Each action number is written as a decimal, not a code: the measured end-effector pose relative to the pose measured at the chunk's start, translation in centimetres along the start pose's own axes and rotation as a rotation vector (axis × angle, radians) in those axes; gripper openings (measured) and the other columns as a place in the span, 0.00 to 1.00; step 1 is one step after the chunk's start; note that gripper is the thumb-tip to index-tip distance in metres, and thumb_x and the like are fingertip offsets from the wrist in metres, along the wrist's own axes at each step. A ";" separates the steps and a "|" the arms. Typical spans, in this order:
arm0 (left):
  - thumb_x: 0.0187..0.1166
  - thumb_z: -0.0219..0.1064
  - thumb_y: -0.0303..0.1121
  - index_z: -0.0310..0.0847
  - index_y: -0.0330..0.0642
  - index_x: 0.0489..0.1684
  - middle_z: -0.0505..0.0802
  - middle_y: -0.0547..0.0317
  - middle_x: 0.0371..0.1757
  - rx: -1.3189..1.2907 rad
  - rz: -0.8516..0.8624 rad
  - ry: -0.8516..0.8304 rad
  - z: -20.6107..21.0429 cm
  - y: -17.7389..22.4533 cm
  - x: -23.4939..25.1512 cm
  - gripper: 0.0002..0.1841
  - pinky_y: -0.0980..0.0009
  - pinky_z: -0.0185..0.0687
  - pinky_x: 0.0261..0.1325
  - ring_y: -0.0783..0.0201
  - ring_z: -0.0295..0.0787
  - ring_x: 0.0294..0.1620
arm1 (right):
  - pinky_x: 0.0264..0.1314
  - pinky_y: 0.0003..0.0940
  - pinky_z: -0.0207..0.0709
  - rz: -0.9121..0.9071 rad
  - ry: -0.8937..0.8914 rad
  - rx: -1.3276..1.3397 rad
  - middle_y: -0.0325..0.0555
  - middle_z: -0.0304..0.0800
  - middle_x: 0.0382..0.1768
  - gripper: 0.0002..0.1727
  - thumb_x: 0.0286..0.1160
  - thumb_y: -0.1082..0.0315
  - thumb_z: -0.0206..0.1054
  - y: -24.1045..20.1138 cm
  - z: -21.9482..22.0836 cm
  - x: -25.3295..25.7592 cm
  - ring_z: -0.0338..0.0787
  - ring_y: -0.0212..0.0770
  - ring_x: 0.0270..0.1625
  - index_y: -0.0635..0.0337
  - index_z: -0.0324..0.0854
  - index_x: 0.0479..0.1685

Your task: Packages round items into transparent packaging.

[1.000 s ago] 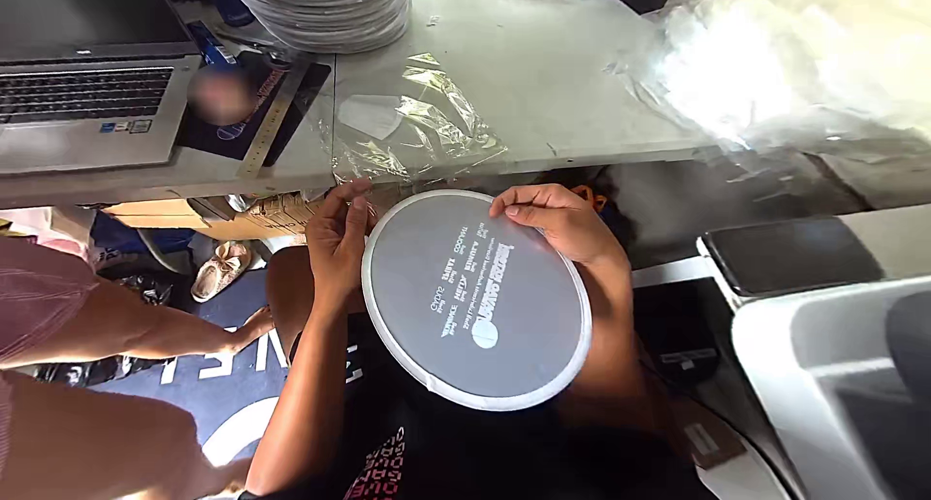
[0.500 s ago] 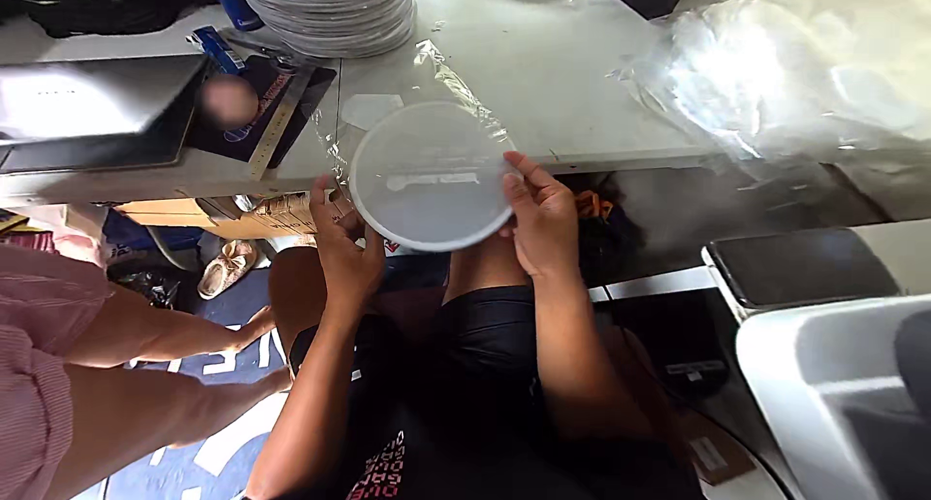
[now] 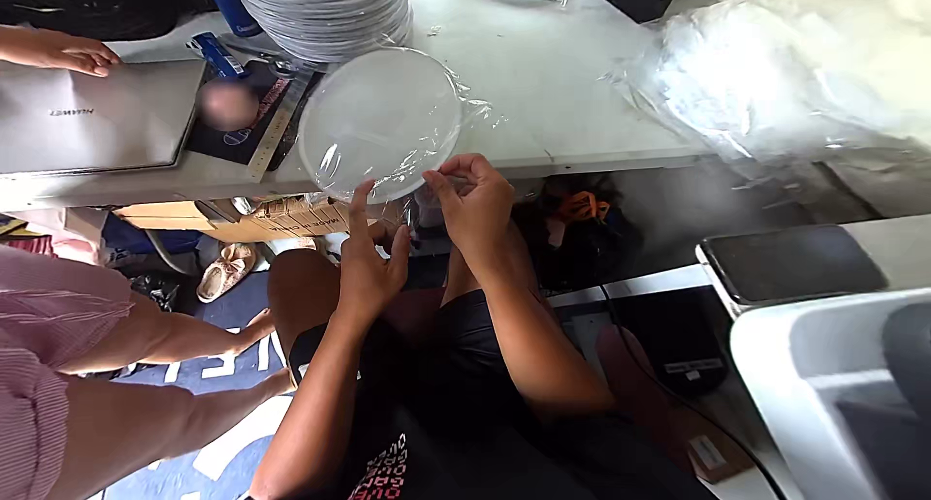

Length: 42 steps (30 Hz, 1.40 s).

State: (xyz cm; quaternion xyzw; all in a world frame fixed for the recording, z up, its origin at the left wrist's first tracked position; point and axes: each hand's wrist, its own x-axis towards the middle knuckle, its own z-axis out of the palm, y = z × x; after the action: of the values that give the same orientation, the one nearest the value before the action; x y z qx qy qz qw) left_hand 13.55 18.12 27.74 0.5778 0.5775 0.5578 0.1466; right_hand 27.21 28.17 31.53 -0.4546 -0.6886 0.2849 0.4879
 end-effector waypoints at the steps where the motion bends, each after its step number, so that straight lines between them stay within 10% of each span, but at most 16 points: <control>1: 0.82 0.65 0.31 0.44 0.48 0.94 0.90 0.66 0.26 -0.006 0.013 -0.019 -0.1 0.0 0.0 0.41 0.70 0.89 0.30 0.69 0.88 0.26 | 0.30 0.36 0.85 0.007 -0.008 -0.010 0.35 0.95 0.37 0.15 0.71 0.53 0.80 -0.2 0.3 0.1 0.91 0.33 0.31 0.50 0.85 0.46; 5: 0.85 0.64 0.33 0.56 0.48 0.91 0.91 0.64 0.28 -0.016 0.044 -0.070 -0.8 -0.3 -0.1 0.34 0.69 0.90 0.33 0.69 0.88 0.26 | 0.29 0.37 0.83 -0.183 -0.023 -0.134 0.40 0.92 0.34 0.16 0.76 0.54 0.76 0.3 0.1 0.9 0.88 0.36 0.29 0.55 0.85 0.49; 9: 0.84 0.67 0.41 0.62 0.48 0.89 0.89 0.66 0.26 -0.003 0.101 -0.102 -2.8 -0.7 -0.5 0.33 0.70 0.86 0.30 0.70 0.84 0.24 | 0.71 0.57 0.74 -0.426 -0.180 -0.338 0.51 0.80 0.73 0.25 0.76 0.71 0.61 2.0 -3.4 3.9 0.78 0.55 0.74 0.51 0.81 0.75; 14: 0.65 0.79 0.63 0.79 0.46 0.76 0.85 0.58 0.36 0.410 0.222 0.042 -4.3 -0.7 -1.2 0.42 0.66 0.77 0.35 0.65 0.78 0.32 | 0.84 0.70 0.56 -0.413 -0.325 -0.465 0.43 0.65 0.88 0.30 0.63 0.71 0.65 4.8 -6.6 7.1 0.57 0.60 0.91 0.38 0.85 0.70; 20: 0.75 0.78 0.43 0.97 0.58 0.51 0.84 0.51 0.55 0.443 0.359 0.177 -3.3 -1.1 0.0 0.11 0.66 0.72 0.58 0.59 0.77 0.54 | 0.87 0.50 0.65 -0.481 -0.439 -0.266 0.44 0.88 0.69 0.07 0.76 0.62 0.71 5.6 -7.7 9.0 0.75 0.48 0.83 0.52 0.92 0.43; 26: 0.75 0.77 0.49 0.97 0.64 0.52 0.86 0.53 0.65 0.483 0.476 0.106 -4.3 -1.3 0.8 0.12 0.56 0.66 0.73 0.54 0.75 0.69 | 0.77 0.52 0.74 -0.438 -0.459 -0.259 0.47 0.86 0.64 0.39 0.69 0.65 0.74 6.0 -8.1 10.2 0.82 0.51 0.70 0.52 0.69 0.86; 31: 0.77 0.77 0.40 0.97 0.58 0.44 0.90 0.54 0.64 0.367 0.607 0.172 -4.8 -1.0 1.2 0.05 0.53 0.68 0.77 0.53 0.78 0.73 | 0.72 0.50 0.73 -0.409 -0.414 -0.246 0.46 0.87 0.60 0.10 0.80 0.58 0.69 6.4 -8.2 10.7 0.82 0.49 0.66 0.49 0.94 0.48; 37: 0.86 0.66 0.37 0.92 0.44 0.45 0.98 0.58 0.49 0.056 0.726 0.329 -6.5 4.2 3.0 0.10 0.53 0.88 0.68 0.59 0.96 0.56 | 0.83 0.54 0.73 -0.617 -0.402 0.541 0.50 0.92 0.60 0.11 0.85 0.60 0.64 3.6 -10.0 10.1 0.84 0.52 0.75 0.57 0.85 0.45; 39: 0.86 0.67 0.38 0.91 0.43 0.38 0.98 0.62 0.38 0.006 0.722 0.458 -6.8 7.8 3.4 0.11 0.68 0.93 0.49 0.67 0.97 0.43 | 0.65 0.48 0.87 -0.662 -0.354 0.676 0.37 0.94 0.45 0.07 0.84 0.58 0.66 0.7 -11.8 9.2 0.94 0.43 0.54 0.48 0.86 0.48; 42: 0.91 0.60 0.40 0.88 0.50 0.50 0.96 0.70 0.43 0.006 0.708 0.507 -9.2 10.4 3.3 0.10 0.73 0.91 0.45 0.72 0.94 0.43 | 0.34 0.30 0.90 -0.748 -0.293 0.747 0.30 0.92 0.36 0.06 0.83 0.63 0.69 -3.9 -15.2 7.5 0.92 0.31 0.32 0.49 0.86 0.52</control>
State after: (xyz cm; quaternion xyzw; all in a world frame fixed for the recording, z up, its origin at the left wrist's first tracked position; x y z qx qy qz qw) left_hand 10.35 13.53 40.86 0.5854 0.3632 0.6962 -0.2018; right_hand 39.20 32.47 43.39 0.0697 -0.7160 0.3774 0.5832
